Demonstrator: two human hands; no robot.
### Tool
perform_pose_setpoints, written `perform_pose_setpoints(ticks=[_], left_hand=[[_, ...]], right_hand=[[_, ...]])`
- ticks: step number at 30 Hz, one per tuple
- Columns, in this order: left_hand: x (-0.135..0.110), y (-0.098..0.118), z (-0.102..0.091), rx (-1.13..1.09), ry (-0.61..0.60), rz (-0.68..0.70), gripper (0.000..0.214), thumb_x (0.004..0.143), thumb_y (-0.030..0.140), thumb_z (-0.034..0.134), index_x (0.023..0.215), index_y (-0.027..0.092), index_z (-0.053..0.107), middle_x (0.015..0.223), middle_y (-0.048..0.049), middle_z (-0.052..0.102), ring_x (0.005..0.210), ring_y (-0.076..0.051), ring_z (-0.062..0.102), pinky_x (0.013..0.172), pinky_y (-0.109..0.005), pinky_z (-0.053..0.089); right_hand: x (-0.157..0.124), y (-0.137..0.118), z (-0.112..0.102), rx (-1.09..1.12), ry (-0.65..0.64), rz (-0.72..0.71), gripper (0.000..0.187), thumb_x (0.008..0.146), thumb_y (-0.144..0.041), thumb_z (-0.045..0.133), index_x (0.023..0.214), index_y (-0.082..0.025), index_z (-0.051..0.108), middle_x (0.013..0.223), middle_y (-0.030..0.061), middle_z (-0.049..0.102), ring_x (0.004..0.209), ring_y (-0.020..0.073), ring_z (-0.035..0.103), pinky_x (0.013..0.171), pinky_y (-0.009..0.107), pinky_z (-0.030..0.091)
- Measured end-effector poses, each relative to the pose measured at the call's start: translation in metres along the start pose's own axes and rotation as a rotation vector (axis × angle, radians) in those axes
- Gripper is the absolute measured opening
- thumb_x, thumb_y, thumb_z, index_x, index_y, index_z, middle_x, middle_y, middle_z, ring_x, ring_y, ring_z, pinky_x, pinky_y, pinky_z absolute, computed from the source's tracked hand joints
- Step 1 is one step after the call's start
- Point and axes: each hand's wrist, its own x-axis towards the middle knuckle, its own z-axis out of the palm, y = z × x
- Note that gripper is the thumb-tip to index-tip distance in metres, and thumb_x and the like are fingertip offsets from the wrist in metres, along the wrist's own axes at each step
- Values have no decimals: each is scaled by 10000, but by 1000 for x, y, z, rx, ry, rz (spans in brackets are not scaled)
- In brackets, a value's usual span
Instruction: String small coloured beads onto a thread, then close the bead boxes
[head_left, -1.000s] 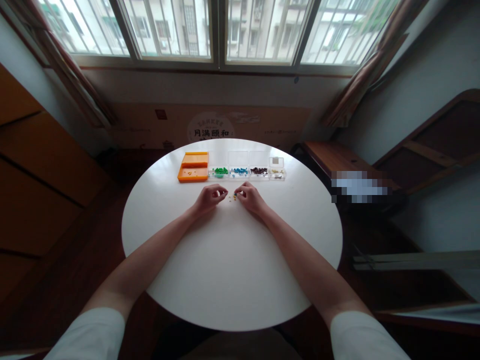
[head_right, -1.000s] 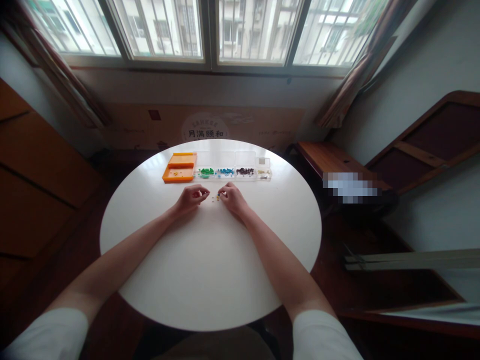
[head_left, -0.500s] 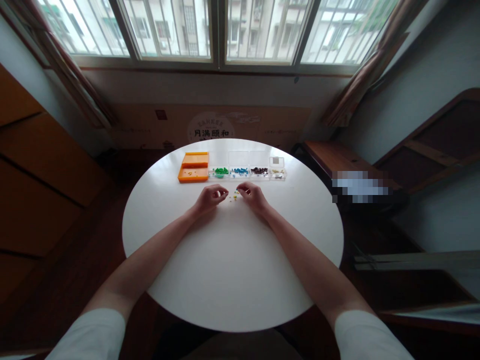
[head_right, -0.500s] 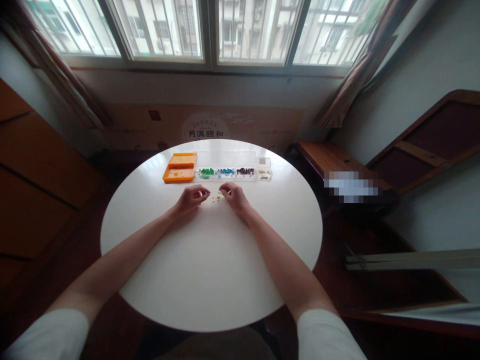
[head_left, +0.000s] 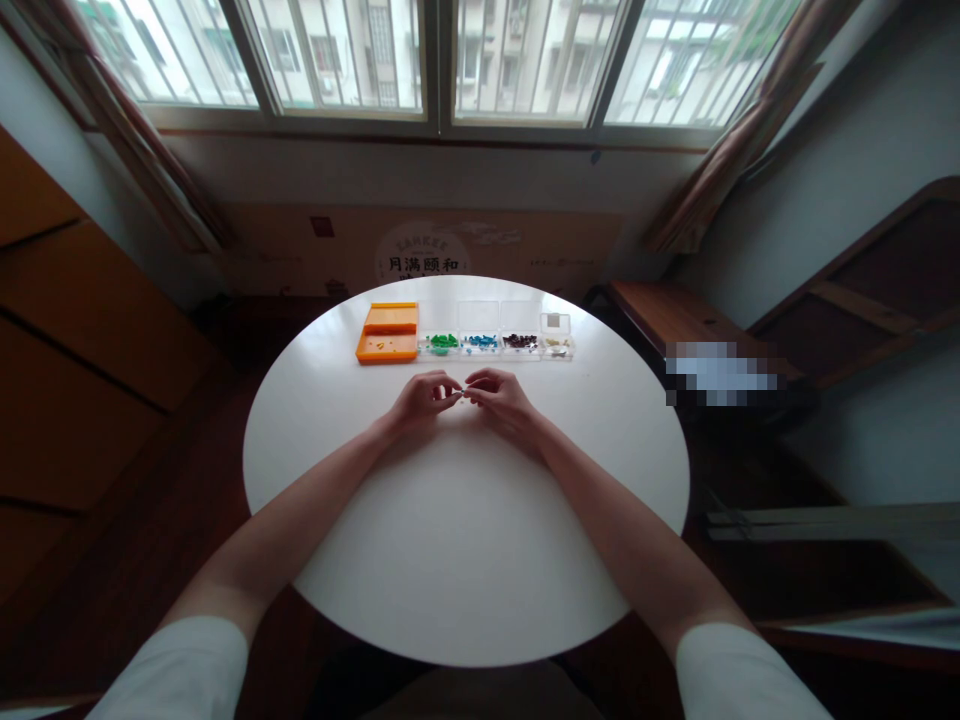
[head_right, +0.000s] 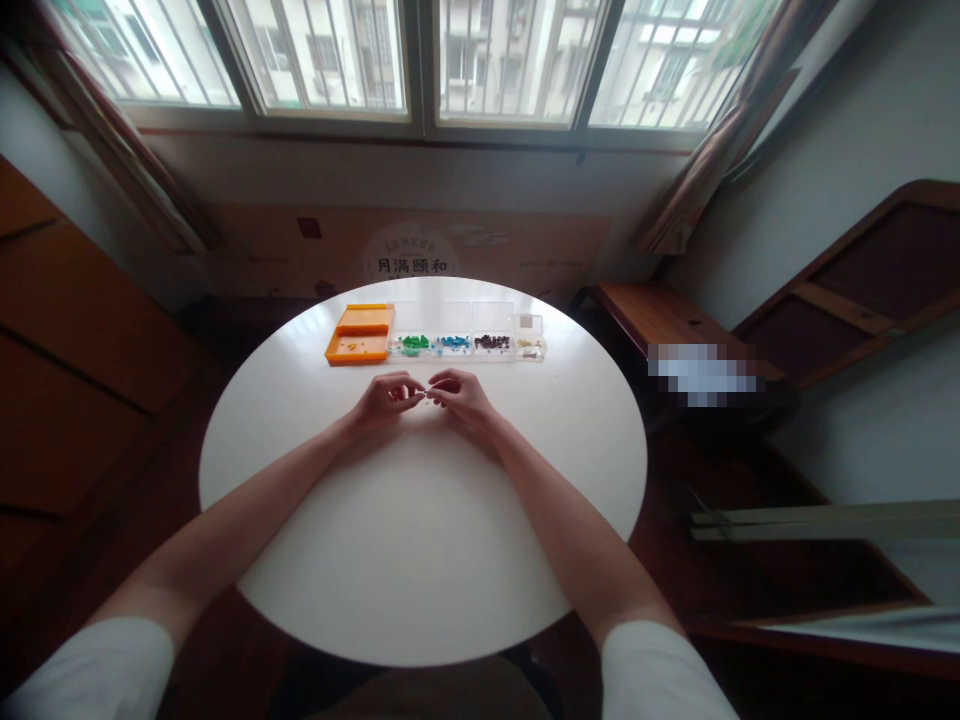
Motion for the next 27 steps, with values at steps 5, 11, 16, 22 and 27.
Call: perform_pose_setpoints(ticks=[5,11,16,22,27], left_hand=[[0,-1,0,7,-1,2,135,781,255,612,837,154,682,666,-2,601,511,-48,505,488,-151,394],[1,-3,1,12,27,-3,116,778,245,609,790,151,674,661,0,595,515,-50,497,492,-153,397],[1,-2,1,12,60,-25,133,779,263,606,776,146,668,647,2,588,503,-51,486,485,-155,400],[1,-1,0,-1,30,-18,131,777,265,613,775,146,668,651,2,594,507,-51,491,494,-156,398],[0,-1,0,-5,15,-13,141,777,279,615,785,149,670,657,3,597,508,-50,493,500,-159,398]], right_hand=[[0,-3,1,-7,-12,-35,324,578,-376,772,755,-139,641,663,31,650,591,125,583,569,260,463],[-1,-6,1,-85,6,-24,327,641,-435,710,747,-130,657,656,48,658,560,116,556,546,255,446],[-1,-5,1,-112,-6,-26,326,671,-440,680,758,-126,664,659,58,665,568,121,561,555,254,444],[-2,-9,2,-115,-4,-17,307,665,-420,684,741,-123,659,643,53,658,575,124,566,563,256,441],[-3,-12,3,-116,-8,-17,284,669,-392,684,737,-118,655,632,45,650,566,116,556,562,251,438]])
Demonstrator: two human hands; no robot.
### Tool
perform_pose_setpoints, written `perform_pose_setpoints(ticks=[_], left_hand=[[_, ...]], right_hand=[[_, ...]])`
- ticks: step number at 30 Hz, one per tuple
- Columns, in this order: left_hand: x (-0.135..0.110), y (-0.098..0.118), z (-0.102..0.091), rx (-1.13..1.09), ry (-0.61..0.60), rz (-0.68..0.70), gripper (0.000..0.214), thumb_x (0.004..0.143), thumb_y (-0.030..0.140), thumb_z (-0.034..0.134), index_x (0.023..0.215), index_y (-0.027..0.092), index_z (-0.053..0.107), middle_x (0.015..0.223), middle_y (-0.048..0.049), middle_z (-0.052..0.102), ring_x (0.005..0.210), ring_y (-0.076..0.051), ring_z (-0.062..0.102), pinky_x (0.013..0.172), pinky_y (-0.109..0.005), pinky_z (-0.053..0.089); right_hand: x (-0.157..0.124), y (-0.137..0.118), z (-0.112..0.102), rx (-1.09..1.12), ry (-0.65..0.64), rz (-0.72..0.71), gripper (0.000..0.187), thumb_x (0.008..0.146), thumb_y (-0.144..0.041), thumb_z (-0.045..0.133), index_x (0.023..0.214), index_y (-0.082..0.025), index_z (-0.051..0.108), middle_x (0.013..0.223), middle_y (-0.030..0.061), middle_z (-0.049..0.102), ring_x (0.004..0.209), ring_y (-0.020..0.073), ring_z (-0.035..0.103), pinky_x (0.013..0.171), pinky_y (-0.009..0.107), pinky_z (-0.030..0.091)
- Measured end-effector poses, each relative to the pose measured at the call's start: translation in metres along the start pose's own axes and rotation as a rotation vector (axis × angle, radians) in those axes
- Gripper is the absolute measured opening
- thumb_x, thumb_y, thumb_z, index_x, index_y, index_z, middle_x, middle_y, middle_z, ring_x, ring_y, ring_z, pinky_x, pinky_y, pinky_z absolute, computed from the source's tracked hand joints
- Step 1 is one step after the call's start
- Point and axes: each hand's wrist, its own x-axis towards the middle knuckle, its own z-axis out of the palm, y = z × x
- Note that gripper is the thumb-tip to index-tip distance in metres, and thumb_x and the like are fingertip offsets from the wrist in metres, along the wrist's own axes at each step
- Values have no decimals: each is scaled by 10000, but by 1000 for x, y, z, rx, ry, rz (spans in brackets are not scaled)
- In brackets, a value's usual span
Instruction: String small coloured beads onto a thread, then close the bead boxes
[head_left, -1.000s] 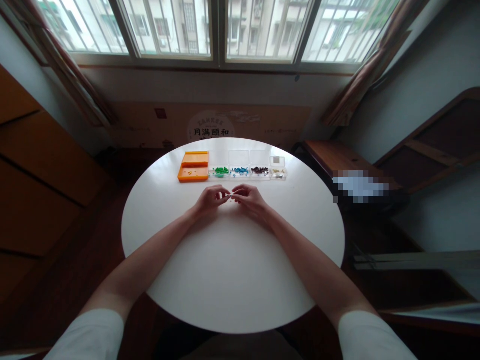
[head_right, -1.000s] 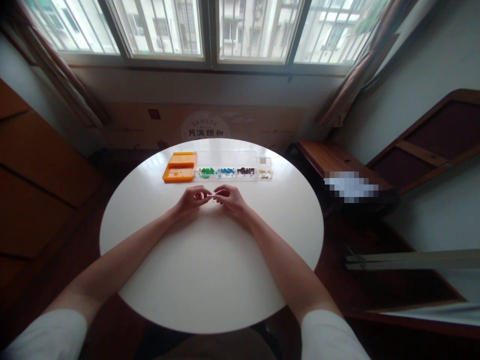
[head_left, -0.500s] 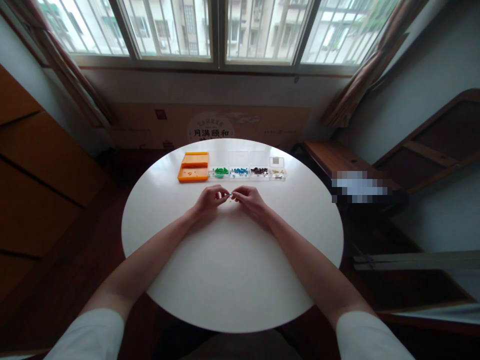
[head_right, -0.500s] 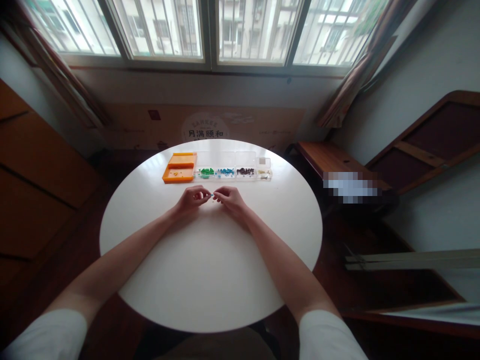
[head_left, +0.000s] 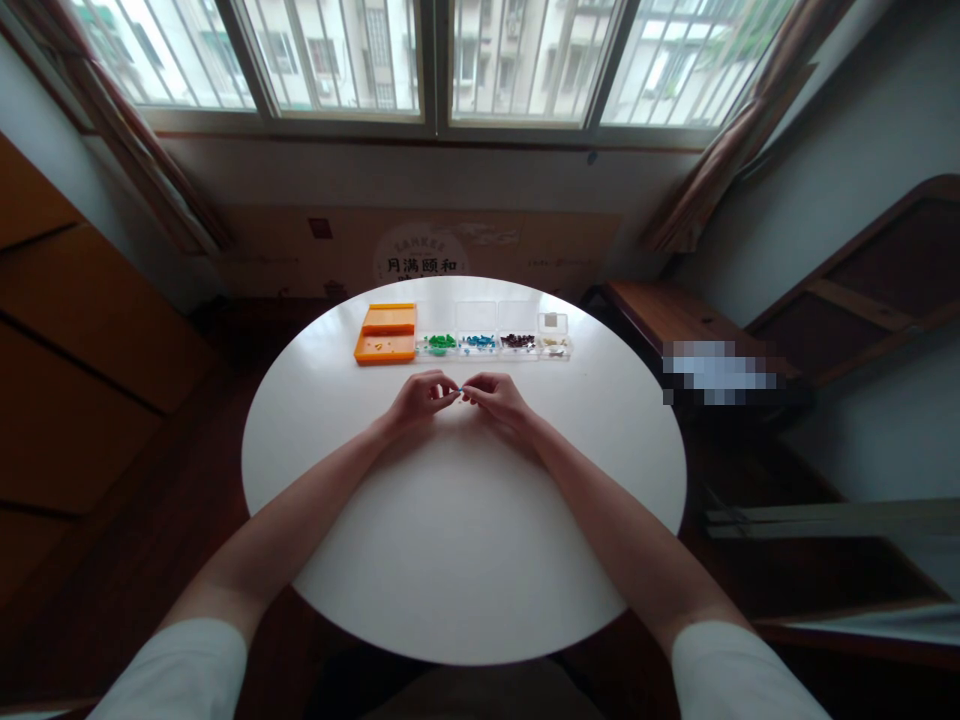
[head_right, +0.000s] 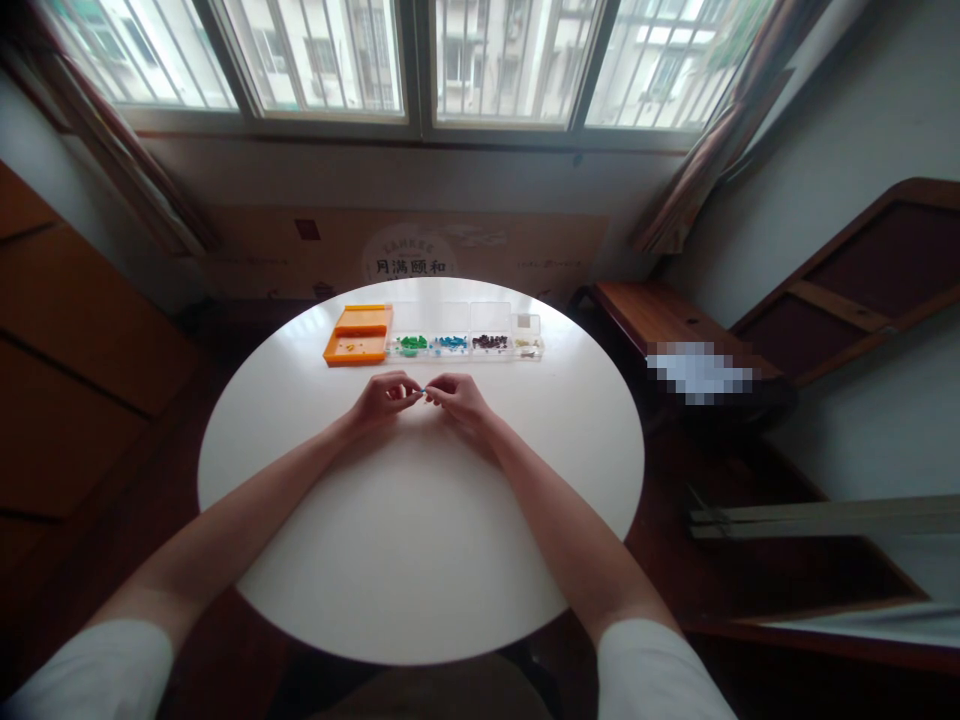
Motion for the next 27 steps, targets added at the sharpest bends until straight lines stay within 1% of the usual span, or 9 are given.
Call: perform_pose_setpoints(ticks=[10,19,23,27], left_hand=[[0,1,0,-11,-9,7,168,784,299,606,799,148,676,661,-5,587,509,-51,477,492,-160,396],[0,-3,1,-3,-6,16,146,784,272,604,811,149,678,653,0,592,510,-52,482,501,-161,396],[0,-2,1,-5,1,19,127,782,248,602,813,150,675,657,3,591,513,-50,486,505,-158,394],[0,-1,0,-3,1,14,138,787,259,595,815,152,677,657,2,591,511,-50,485,505,-159,398]], right_hand=[[0,3,-1,-29,-7,-8,296,669,-407,679,747,-123,656,637,46,652,569,120,556,559,252,438],[1,7,-2,-25,-9,-10,271,681,-376,670,741,-113,648,628,43,640,554,112,545,547,242,424],[1,7,-2,-31,-12,-16,277,680,-387,665,733,-117,640,620,40,638,548,113,544,542,242,422],[1,7,-2,-42,-15,-23,273,681,-393,660,724,-125,631,618,36,637,555,117,550,546,242,423]])
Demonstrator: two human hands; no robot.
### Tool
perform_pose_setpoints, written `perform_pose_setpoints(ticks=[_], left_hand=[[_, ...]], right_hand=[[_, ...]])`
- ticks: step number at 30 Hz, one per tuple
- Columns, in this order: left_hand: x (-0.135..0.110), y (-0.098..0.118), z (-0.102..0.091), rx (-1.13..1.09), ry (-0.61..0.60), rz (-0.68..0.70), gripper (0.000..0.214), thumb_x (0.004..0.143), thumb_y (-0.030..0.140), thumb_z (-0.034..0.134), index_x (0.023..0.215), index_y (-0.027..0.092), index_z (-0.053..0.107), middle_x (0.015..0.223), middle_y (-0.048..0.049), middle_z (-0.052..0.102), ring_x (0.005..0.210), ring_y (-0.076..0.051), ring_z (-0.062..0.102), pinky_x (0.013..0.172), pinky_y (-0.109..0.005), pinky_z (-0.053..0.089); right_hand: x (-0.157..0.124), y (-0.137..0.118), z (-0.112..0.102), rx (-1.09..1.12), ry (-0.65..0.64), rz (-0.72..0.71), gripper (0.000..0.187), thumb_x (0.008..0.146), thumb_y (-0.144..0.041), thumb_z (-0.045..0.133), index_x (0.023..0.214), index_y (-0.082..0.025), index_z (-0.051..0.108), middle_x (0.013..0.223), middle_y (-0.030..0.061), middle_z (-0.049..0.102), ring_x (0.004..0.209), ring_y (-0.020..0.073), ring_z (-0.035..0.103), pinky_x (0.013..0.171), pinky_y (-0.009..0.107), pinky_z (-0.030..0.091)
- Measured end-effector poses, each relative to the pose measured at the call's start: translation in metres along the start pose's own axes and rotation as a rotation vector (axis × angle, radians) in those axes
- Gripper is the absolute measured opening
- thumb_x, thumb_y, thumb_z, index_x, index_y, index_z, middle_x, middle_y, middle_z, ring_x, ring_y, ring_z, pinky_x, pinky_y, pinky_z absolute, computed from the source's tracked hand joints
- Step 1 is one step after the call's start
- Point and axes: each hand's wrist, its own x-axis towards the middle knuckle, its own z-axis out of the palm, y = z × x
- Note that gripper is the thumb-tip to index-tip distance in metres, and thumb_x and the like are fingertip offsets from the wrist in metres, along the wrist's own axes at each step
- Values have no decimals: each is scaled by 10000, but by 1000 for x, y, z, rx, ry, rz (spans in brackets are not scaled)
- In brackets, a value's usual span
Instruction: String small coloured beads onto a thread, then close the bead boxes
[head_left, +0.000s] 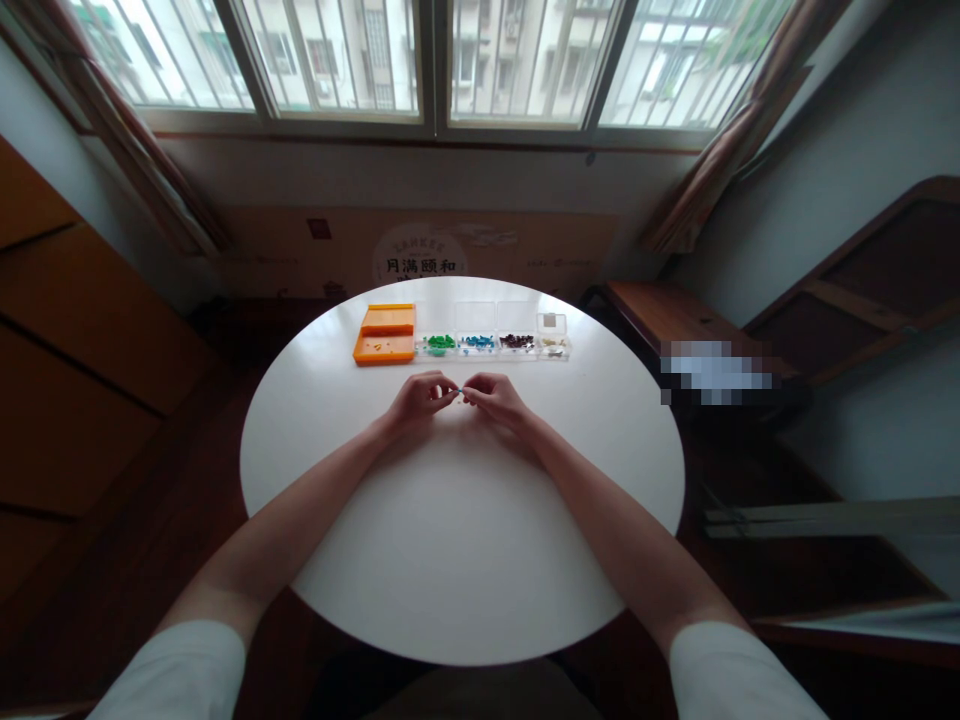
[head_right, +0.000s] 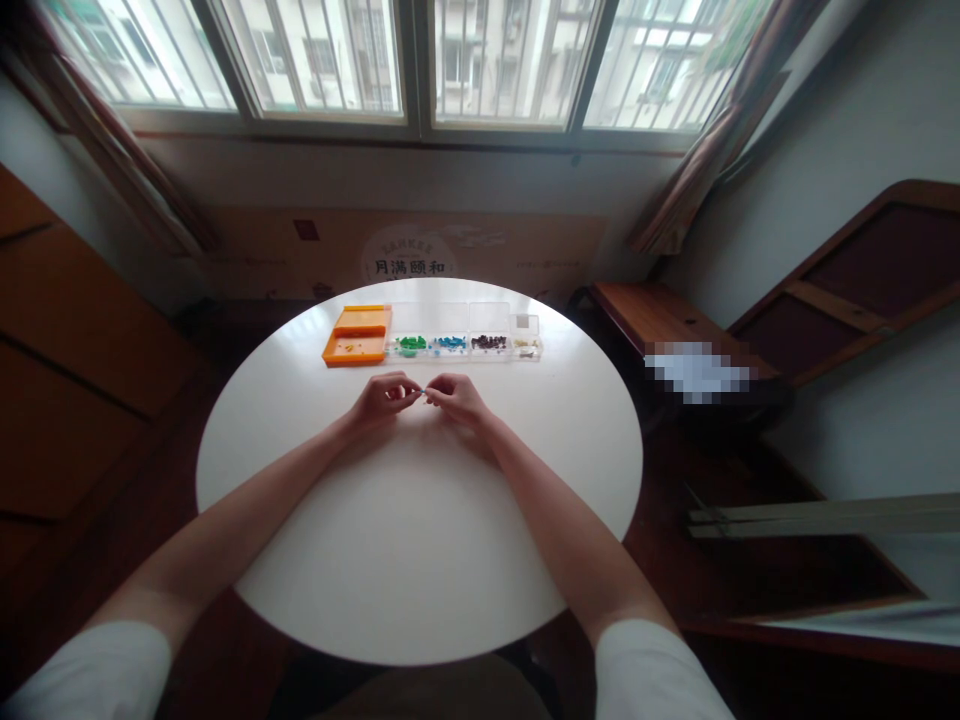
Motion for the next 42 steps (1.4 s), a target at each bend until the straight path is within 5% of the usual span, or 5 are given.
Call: perform_pose_setpoints(ticks=[42], left_hand=[[0,1,0,-6,-1,-22,136,769,266,614,802,151,679,641,1,591,503,-50,487,491,-157,398]], right_hand=[[1,-1,1,30,-5,-5,220,656,-331,672,732,-128,635,646,33,644,598,124,568,581,253,437]])
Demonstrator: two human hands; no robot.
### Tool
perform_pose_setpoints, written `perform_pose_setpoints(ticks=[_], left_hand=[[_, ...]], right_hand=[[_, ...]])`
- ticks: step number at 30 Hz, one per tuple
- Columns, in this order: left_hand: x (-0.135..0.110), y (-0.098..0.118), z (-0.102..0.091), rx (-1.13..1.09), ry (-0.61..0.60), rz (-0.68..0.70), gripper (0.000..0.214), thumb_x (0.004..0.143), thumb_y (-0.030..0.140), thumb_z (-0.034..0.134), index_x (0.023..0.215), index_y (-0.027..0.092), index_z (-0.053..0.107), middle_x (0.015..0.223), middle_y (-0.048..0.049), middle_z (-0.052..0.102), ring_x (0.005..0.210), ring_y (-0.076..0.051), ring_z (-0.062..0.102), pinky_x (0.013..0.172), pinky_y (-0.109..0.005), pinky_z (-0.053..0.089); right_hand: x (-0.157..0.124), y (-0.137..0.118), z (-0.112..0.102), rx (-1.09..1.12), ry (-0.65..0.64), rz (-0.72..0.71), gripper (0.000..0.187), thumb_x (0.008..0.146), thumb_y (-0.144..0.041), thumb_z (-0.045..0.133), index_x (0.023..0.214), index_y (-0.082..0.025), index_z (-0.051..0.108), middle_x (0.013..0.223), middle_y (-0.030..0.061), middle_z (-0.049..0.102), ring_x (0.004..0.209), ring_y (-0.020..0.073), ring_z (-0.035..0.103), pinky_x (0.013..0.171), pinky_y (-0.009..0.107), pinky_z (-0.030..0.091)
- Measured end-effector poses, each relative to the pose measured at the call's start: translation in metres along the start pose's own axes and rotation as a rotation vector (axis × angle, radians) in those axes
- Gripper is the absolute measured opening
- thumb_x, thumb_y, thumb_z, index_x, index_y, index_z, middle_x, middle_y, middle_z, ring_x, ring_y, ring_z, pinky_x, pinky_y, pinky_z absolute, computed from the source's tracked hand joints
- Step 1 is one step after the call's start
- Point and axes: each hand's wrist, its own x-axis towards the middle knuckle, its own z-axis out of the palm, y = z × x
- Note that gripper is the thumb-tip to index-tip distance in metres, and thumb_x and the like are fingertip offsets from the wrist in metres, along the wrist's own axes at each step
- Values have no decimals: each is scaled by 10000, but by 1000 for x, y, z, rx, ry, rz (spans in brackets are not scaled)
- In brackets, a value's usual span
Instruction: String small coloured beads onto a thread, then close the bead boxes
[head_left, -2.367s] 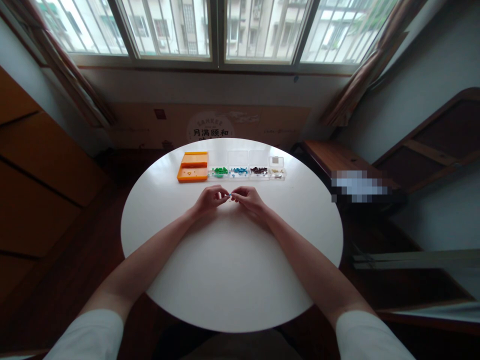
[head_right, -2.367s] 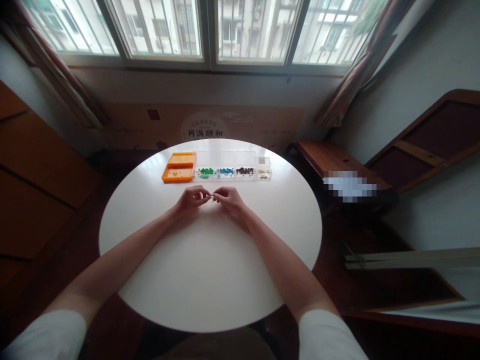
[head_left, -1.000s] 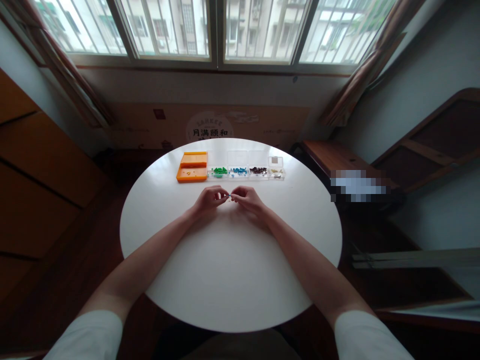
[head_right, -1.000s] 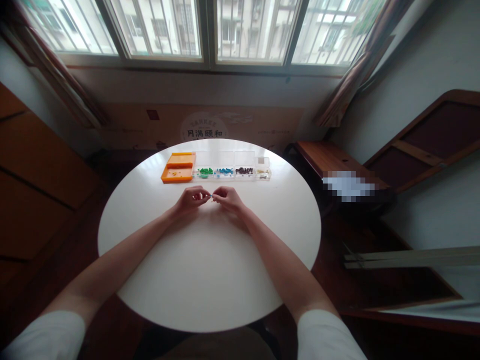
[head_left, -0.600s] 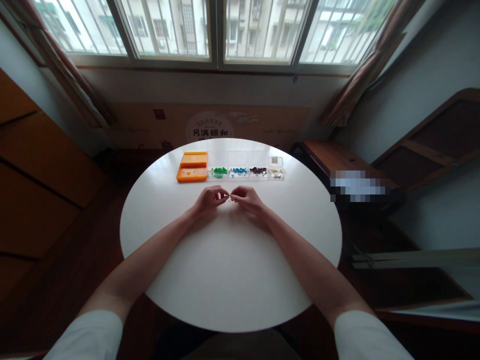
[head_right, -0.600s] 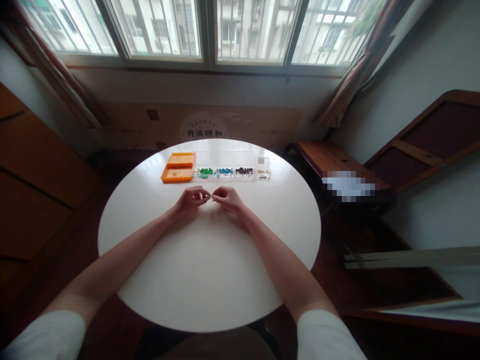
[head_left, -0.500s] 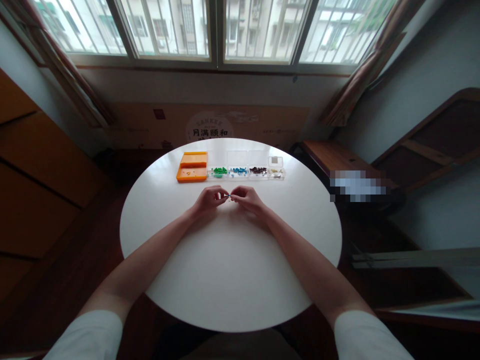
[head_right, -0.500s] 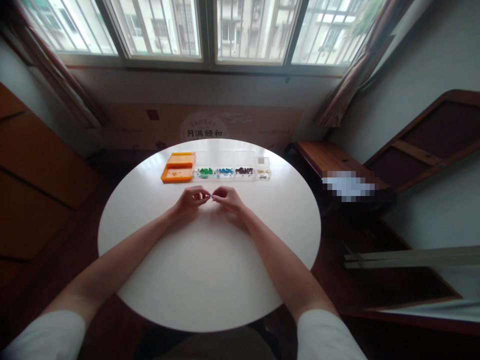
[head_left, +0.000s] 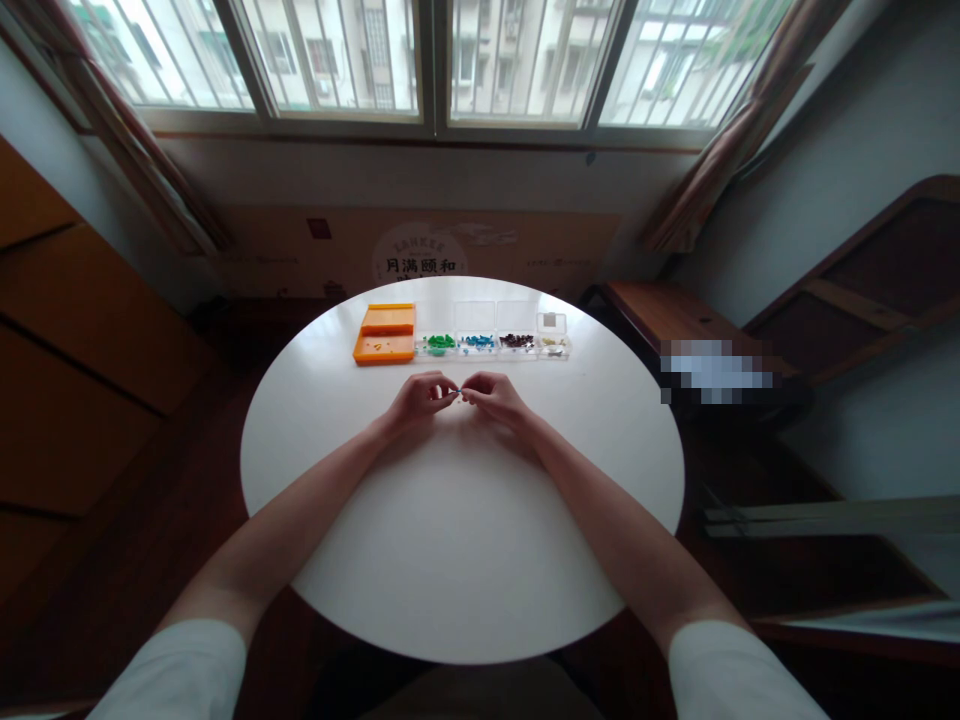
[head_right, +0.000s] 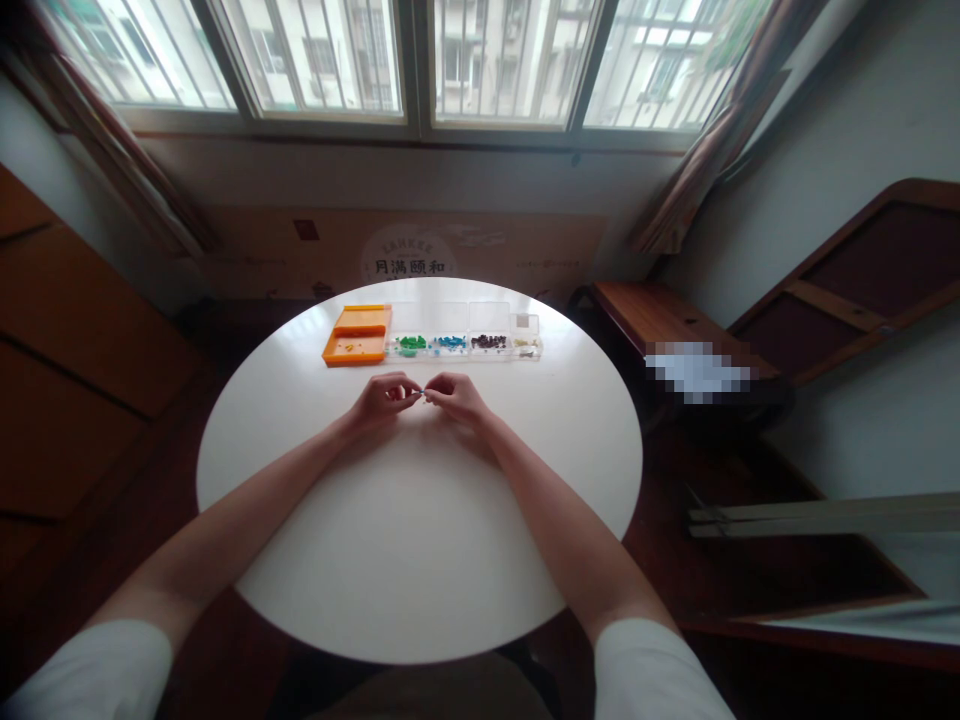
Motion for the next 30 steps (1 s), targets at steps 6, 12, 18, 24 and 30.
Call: perform_pose_setpoints(ticks=[6,12,18,24,30], left_hand=[[0,0,0,-6,-6,13,131,774,258,611,798,148,678,639,1,592,512,-52,494,500,-159,399],[0,-3,1,-16,-15,10,133,780,256,606,809,146,676,645,2,590,512,-51,493,498,-161,396],[0,-3,1,-21,-12,7,142,778,264,612,813,144,678,642,1,589,509,-51,489,494,-160,395],[0,-3,1,-21,-9,7,137,773,257,614,805,143,681,640,0,594,501,-49,487,487,-157,392],[0,-2,0,-14,-12,4,134,773,252,610,805,144,683,644,-1,601,509,-53,491,497,-160,397]], right_hand=[[-1,0,0,2,-3,3,205,663,-311,665,740,-123,635,652,31,643,603,122,567,586,250,436],[0,1,0,-4,-8,-4,204,662,-308,662,744,-123,633,660,32,645,610,123,570,590,250,438],[1,3,-1,-24,-8,-15,197,664,-309,657,740,-128,634,663,33,647,615,125,576,588,247,437],[-1,0,0,-18,-3,-13,191,664,-297,653,742,-124,631,663,32,643,613,123,574,584,244,434],[-1,0,-1,-30,-6,-11,198,673,-311,646,744,-127,629,660,35,645,609,125,573,576,244,431]])
